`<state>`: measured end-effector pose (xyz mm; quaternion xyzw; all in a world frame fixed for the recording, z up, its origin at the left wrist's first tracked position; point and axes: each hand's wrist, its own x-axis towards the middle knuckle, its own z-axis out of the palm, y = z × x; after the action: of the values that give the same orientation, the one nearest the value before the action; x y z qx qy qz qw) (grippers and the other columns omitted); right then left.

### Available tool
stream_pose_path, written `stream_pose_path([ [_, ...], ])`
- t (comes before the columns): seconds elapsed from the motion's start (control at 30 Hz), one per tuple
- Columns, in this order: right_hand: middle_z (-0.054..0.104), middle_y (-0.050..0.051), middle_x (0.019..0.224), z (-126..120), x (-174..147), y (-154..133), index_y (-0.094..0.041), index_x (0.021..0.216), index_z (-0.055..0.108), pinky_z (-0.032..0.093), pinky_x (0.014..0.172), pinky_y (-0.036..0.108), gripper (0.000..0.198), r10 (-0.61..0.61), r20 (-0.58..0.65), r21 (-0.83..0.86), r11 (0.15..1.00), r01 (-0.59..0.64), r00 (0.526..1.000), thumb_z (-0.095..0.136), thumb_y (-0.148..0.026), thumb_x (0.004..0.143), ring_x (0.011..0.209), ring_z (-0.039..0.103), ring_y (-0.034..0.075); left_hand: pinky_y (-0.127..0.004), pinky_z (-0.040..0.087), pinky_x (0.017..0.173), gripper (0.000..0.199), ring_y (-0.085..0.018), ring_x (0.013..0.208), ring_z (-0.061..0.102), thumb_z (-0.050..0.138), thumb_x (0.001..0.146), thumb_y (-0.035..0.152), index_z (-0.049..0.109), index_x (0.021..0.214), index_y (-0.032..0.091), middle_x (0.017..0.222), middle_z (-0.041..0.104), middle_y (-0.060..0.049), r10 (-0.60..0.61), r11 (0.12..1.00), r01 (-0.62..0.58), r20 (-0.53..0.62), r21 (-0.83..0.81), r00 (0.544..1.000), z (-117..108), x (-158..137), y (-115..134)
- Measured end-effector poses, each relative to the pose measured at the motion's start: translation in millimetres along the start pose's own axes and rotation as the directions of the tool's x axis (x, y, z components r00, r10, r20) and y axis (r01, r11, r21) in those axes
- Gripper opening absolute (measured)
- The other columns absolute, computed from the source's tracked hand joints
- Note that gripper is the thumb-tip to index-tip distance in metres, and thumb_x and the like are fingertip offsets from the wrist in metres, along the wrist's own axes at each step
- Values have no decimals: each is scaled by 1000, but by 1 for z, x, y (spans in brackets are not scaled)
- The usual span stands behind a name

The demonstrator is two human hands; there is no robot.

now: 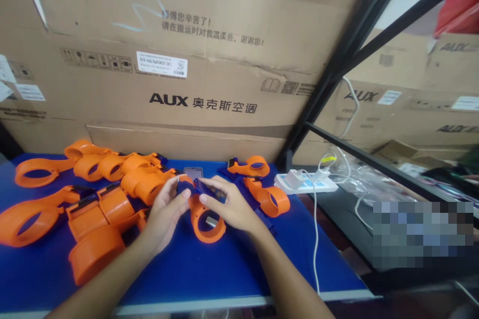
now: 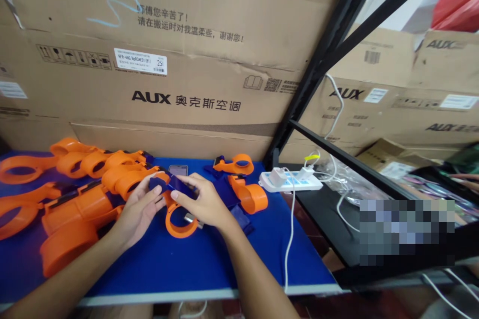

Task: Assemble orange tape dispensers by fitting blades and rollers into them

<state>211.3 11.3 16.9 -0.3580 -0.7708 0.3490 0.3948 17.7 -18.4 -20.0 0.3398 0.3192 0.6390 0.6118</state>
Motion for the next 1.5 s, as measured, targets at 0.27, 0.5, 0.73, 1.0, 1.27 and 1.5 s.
stream_pose_path([
  [0.27, 69, 7, 135, -1, -5, -9, -26, 138, 61, 56, 102, 46, 53, -100, 53, 128, 988, 92, 994, 76, -42, 90, 120, 67, 29, -47, 43, 117, 58, -32, 144, 49, 80, 84, 29, 61, 139, 30, 147, 61, -8, 161, 986, -164, 130, 16, 978, 1, -6, 0],
  [0.5, 68, 12, 130, -4, -7, -9, -26, 140, 62, 49, 100, 49, 60, -386, 32, -430, 827, 361, 922, 79, -47, 86, 118, 66, 31, -53, 37, 121, 58, -34, 142, 52, 80, 84, 33, 58, 138, 28, 148, 61, -10, 389, 814, -443, 214, 376, 896, -5, -5, 2],
  [0.73, 67, 14, 132, 0, -6, -2, -25, 140, 61, 46, 91, 46, 53, -497, 93, -560, 690, 458, 863, 73, -46, 93, 120, 64, 30, -54, 46, 113, 34, -30, 128, 65, 79, 83, 30, 57, 109, 26, 129, 72, -7, 477, 700, -482, 156, 528, 865, -3, -6, 3],
  [1.0, 68, 14, 133, 2, -6, -2, -26, 142, 59, 46, 92, 47, 54, -518, 79, -559, 684, 468, 851, 72, -46, 93, 120, 64, 30, -55, 47, 113, 32, -30, 127, 65, 79, 85, 30, 55, 107, 26, 127, 73, -7, 483, 722, -472, 120, 506, 868, -2, -5, 5],
  [1.27, 68, 15, 134, 1, -8, -4, -25, 152, 48, 47, 97, 50, 72, -489, -29, -485, 770, 416, 872, 74, -49, 89, 115, 66, 32, -56, 39, 120, 76, -37, 145, 47, 78, 86, 37, 44, 153, 28, 156, 53, -13, 385, 801, -465, 269, 378, 883, -6, -6, 3],
  [1.5, 75, 8, 104, 4, -5, -6, -22, 118, 70, 50, 81, 37, 37, -233, -173, -129, 969, 213, 957, 51, -49, 103, 88, 67, 23, -61, 36, 122, 116, -36, 150, 41, 81, 84, 31, 0, 167, 36, 164, 42, -14, 224, 857, -382, 418, 345, 880, -1, -14, -5],
])
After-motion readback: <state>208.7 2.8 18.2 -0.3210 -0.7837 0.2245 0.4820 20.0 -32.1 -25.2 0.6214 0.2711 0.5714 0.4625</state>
